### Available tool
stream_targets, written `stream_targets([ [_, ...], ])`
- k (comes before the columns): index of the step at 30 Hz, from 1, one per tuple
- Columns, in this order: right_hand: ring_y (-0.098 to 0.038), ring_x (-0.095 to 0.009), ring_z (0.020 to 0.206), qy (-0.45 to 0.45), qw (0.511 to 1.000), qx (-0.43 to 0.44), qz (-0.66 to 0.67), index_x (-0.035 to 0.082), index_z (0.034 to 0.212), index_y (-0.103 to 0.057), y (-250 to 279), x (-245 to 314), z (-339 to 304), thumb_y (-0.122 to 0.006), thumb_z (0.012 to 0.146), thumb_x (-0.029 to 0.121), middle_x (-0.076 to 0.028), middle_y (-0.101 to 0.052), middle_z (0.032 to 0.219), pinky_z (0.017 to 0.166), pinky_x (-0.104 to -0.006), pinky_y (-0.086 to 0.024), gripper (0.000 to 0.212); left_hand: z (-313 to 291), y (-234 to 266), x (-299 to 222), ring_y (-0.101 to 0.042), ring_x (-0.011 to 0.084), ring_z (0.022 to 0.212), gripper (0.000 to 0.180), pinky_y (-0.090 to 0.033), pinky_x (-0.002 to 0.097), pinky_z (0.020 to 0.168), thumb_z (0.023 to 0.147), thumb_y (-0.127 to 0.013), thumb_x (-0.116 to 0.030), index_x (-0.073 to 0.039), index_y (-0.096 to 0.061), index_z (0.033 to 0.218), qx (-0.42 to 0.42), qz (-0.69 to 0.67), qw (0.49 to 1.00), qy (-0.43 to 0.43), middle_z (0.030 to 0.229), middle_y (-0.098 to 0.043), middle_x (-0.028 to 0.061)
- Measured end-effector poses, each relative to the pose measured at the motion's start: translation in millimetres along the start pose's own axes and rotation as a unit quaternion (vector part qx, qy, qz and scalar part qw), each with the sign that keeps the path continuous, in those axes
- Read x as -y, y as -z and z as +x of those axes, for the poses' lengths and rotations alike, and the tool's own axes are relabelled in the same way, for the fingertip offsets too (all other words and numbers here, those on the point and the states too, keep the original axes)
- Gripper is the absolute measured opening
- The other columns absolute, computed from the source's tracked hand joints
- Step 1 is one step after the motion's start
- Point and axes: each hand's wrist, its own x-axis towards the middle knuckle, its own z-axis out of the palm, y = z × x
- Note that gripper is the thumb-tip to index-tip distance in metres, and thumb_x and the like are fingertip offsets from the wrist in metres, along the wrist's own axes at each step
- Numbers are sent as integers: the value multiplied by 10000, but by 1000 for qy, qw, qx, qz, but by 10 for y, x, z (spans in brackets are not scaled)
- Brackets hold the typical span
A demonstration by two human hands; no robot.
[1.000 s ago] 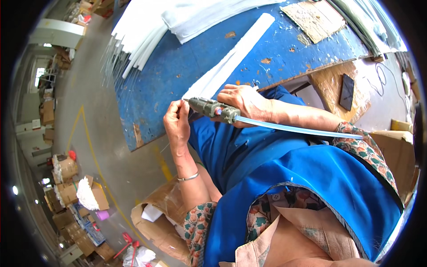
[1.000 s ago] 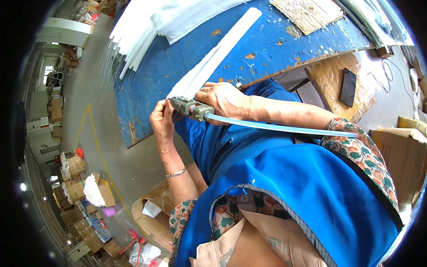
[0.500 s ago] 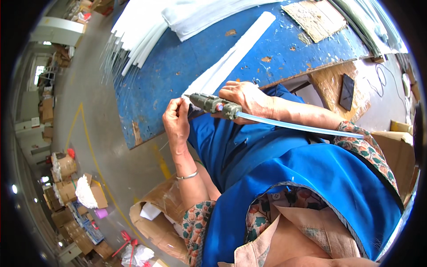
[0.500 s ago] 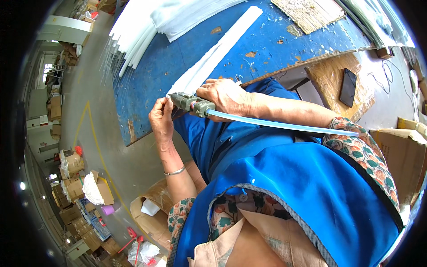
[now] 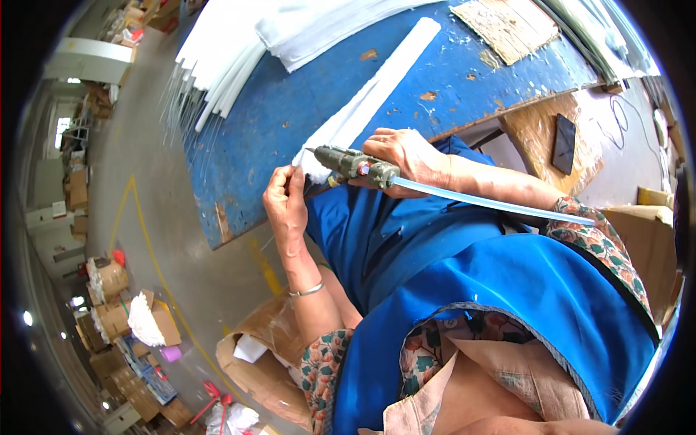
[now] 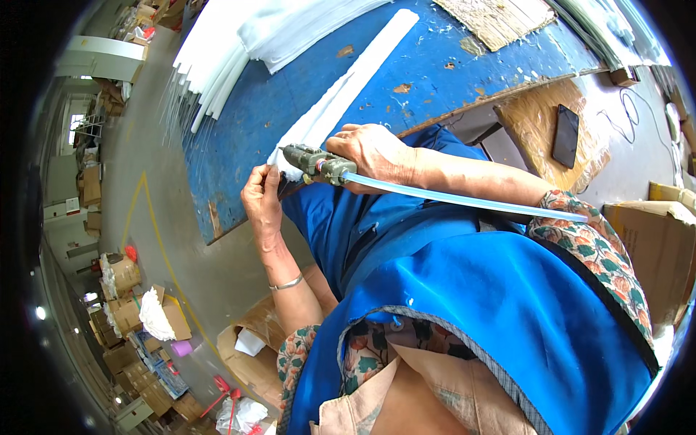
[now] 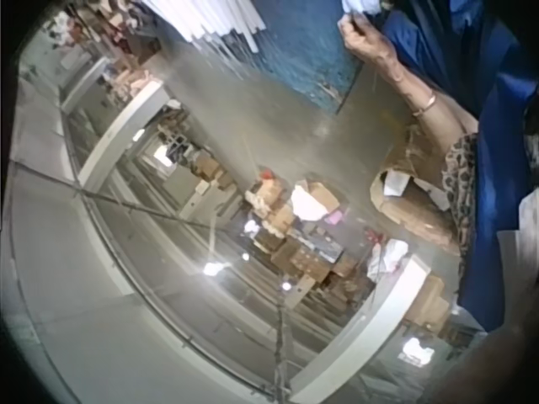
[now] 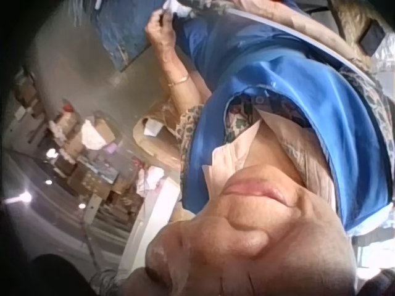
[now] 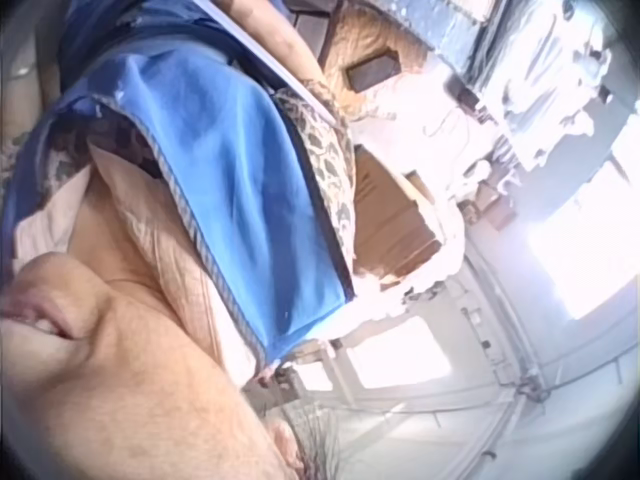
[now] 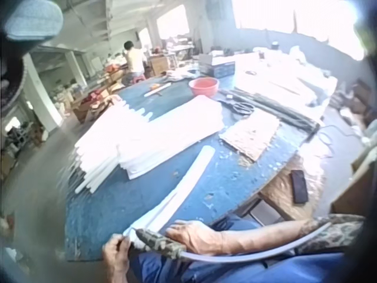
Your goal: The worker is assembling foam tubes by rolling foam sheets around rods and securing the edges with a hot glue gun.
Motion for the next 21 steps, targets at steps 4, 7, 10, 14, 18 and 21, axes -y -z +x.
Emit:
stream_targets([
  [4,-582,-333,701,1,1000,-12,-3,19,704,-536,1,-41,-11,-643,683,111,-153,-562,665,649,-404,-490,142,3,0,6,-461,80,699,185,-392,229,636,886,-586,-160,23,-595,859,3,5,1000,-3,756,-557,13],
  [7,-582,-334,700,-5,1000,-18,-9,22,697,-530,5,-50,-32,-642,686,114,-156,-561,658,650,-403,-488,145,4,4,35,-475,85,710,186,-401,231,649,885,-589,-162,22,-600,863,2,7,1000,-1,764,-568,15],
  [10,-583,-338,698,-12,1000,-16,-14,26,693,-526,38,-37,-21,-636,681,107,-159,-562,657,657,-404,-487,137,11,-3,11,-485,90,717,187,-406,234,657,883,-592,-163,23,-601,864,0,0,1000,5,765,-578,19],
  [14,-582,-346,694,-20,999,-29,-26,29,690,-528,29,-60,-55,-626,679,108,-160,-563,656,665,-404,-485,126,-13,9,33,-485,93,715,188,-409,239,657,880,-598,-164,23,-599,860,-3,17,1000,5,760,-578,23],
  [18,-581,-351,692,-31,998,-38,-38,32,685,-531,69,-69,-44,-628,694,133,-161,-561,650,666,-404,-485,140,10,-3,28,-475,93,706,184,-409,241,650,879,-602,-161,21,-593,850,-8,16,1000,-2,756,-572,23],
  [21,-584,-353,697,-46,998,-40,-33,34,678,-533,67,-75,-58,-636,725,165,-165,-561,648,665,-412,-485,174,0,0,49,-470,92,701,175,-407,241,644,878,-603,-154,17,-590,843,-9,9,1000,1,752,-566,20],
])
